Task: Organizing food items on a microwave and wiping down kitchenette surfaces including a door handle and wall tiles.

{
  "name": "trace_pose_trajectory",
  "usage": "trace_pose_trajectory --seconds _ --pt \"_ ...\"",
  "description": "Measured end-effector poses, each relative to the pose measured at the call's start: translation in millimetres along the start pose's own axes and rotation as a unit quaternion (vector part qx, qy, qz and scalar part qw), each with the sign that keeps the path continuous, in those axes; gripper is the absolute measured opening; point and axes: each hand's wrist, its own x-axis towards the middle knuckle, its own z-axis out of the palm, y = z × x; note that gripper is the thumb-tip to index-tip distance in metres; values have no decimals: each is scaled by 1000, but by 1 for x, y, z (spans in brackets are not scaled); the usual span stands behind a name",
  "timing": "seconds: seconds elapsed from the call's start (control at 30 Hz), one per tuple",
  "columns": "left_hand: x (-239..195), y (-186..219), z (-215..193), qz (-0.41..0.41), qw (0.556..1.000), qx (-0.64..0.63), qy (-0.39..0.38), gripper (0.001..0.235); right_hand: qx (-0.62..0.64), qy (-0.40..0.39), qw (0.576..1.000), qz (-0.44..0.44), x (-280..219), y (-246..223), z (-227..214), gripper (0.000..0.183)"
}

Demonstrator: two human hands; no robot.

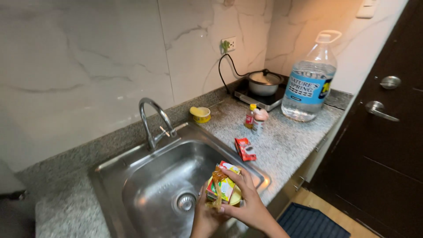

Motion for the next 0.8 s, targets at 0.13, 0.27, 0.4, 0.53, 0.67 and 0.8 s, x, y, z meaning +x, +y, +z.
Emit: trace_pose_trajectory --seconds 0.13,0.27,0.4,0.53,0.67,0.8 --pt "-72 -4 24 30 991 132 16 40 -29 6 999 -21 -57 -39 -8 99" --pt "-154 -19 33 241 833 485 -110 95 -45 34 998 -5 -131 -60 -15 93" --pt "-229 -34 31 261 725 621 -143 113 -32 46 998 26 -204 -84 -8 95" --pt "-292 -29 16 165 777 599 -100 103 -32 16 998 56 -246 -114 6 99" --pt "-340 -3 2 210 751 620 -86 106 -8 -17 1000 21 -263 -149 28 103" --pt "-381 49 12 232 691 683 -41 119 -6 -39 999 -35 -255 -205 43 95"
